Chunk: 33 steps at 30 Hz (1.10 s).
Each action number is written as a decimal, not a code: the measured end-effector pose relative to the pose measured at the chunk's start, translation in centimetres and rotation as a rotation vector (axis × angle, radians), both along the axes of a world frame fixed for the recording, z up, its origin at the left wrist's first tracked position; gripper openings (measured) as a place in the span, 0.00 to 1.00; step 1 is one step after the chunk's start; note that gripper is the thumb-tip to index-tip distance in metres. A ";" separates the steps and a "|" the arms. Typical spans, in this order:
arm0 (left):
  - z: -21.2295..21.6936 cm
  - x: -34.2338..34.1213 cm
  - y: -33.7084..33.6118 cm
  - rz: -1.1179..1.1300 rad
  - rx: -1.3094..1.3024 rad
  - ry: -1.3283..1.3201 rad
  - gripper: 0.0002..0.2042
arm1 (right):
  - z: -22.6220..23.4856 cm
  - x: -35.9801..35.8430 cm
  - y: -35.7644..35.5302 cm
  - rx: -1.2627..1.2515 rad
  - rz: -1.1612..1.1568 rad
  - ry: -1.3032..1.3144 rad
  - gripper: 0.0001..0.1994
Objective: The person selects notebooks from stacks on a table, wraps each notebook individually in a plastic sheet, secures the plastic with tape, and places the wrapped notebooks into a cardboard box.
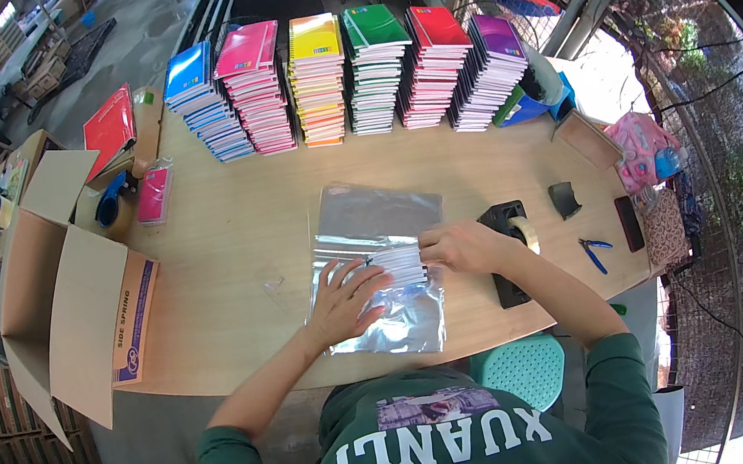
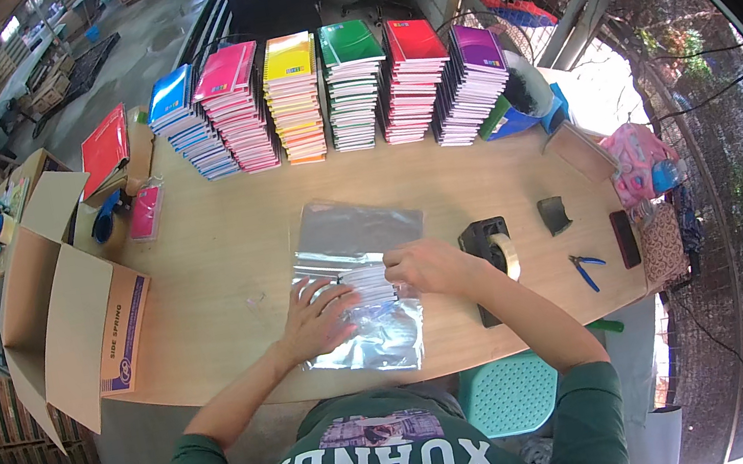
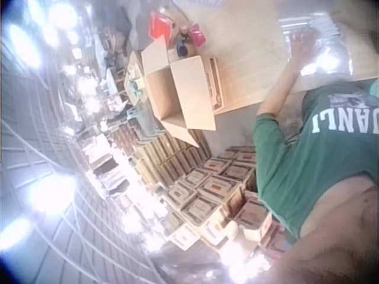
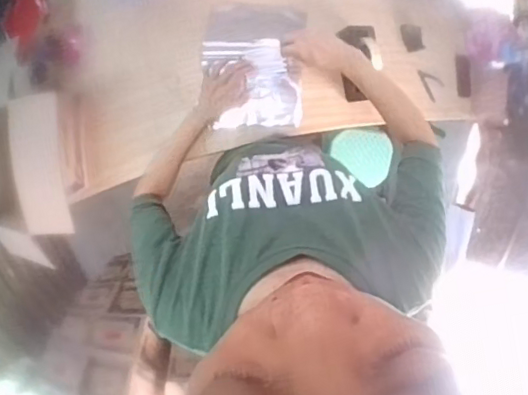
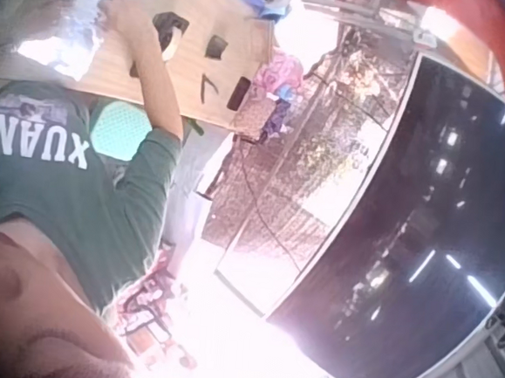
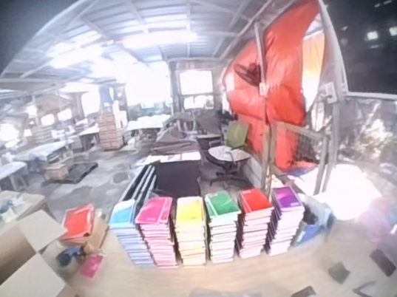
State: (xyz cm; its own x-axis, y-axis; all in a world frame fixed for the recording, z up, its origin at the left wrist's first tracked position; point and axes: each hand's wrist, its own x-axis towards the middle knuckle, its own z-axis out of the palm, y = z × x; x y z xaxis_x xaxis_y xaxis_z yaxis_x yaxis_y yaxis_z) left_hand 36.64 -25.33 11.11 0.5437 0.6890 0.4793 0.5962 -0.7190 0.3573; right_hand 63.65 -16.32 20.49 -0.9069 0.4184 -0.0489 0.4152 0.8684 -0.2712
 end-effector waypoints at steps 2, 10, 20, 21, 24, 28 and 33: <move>0.6 -1.1 1.0 -0.120 -0.082 0.211 0.37 | 0.0 -0.9 0.4 -0.016 0.059 0.017 0.07; 4.8 -0.9 4.5 -0.325 -0.205 0.514 0.44 | -1.1 -4.1 0.4 0.087 0.090 0.226 0.10; -1.7 2.5 2.7 -0.148 0.374 -0.096 0.29 | -10.4 -3.0 -0.6 -0.916 -0.491 0.713 0.59; -1.2 3.3 2.0 -0.086 0.183 -0.365 0.27 | -10.9 -2.6 -0.5 -0.888 -0.486 0.734 0.59; 1.9 3.8 -0.1 0.090 -0.135 -0.677 0.22 | -10.4 -2.5 -0.8 -0.875 -0.532 0.707 0.58; 1.9 4.3 -1.4 0.228 -0.089 -0.122 0.24 | -10.0 -2.8 -0.8 -0.861 -0.555 0.686 0.58; 3.0 3.9 -0.2 0.123 0.027 -0.411 0.28 | -9.2 -2.9 -1.0 -0.910 -0.541 0.720 0.55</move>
State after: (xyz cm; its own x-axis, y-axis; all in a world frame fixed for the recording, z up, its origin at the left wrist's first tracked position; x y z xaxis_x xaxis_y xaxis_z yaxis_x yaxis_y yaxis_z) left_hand 40.52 -25.54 14.15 0.2180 0.7210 0.6578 0.4901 -0.6637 0.5651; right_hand 60.77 -17.30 11.32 -0.5733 0.8152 -0.0821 0.1680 0.0189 -0.9856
